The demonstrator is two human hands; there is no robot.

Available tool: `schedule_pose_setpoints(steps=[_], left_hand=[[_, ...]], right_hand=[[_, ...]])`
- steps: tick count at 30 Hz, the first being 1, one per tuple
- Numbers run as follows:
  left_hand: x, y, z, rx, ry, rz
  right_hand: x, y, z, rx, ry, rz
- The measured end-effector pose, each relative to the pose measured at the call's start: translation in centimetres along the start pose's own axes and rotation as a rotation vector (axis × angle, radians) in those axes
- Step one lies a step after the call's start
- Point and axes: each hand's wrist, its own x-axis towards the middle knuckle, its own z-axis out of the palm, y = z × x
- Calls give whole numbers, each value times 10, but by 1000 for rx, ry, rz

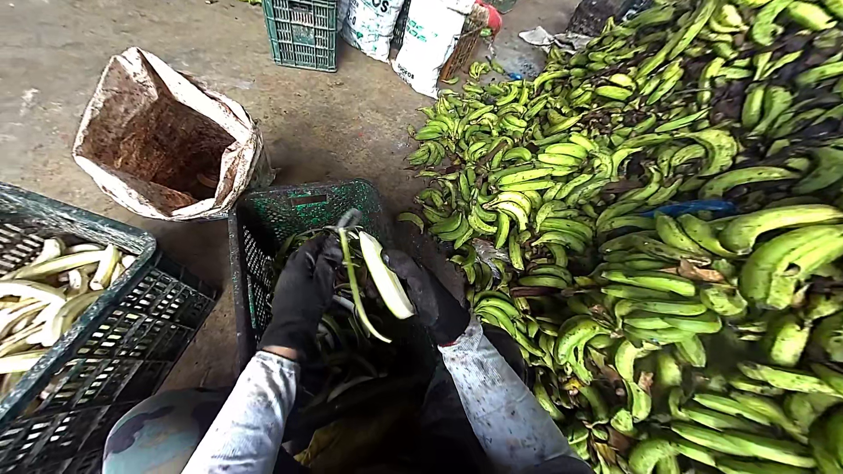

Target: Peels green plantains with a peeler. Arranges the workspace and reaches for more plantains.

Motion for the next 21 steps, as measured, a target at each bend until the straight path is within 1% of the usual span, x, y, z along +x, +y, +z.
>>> schedule_pose_setpoints(steps=[2,3,5,7,8,10,12,14,15,16,18,20,21], left_hand=[[2,-2,-4,-26,12,-10],[0,-2,-6,-22,7,29],[-6,-5,-3,44,-4,164],[-13,-8,6,141,-4,341],[-18,-9,12,181,8,434],[-27,-12,23,270,52,609],[-33,-13,30,313,108,738],[-35,-12,36,338,141,794],[-36,-11,38,344,131,781],[-38,-9,39,346,83,730],[-39,0,34,290,-92,522],[-32,3,31,191,-194,292],[-27,2,29,139,-194,206]], right_hand=[[2,5,-4,185,-4,19],[5,8,-7,274,8,20],[12,11,-15,512,63,69],[17,10,-22,723,169,131],[16,11,-25,785,174,108],[14,19,-34,879,98,21],[16,23,-38,1019,64,42],[12,21,-37,1043,80,96],[11,19,-35,1005,117,130],[11,17,-32,949,140,165],[12,12,-24,781,213,185],[10,14,-16,539,204,104],[9,18,-13,381,191,40]])
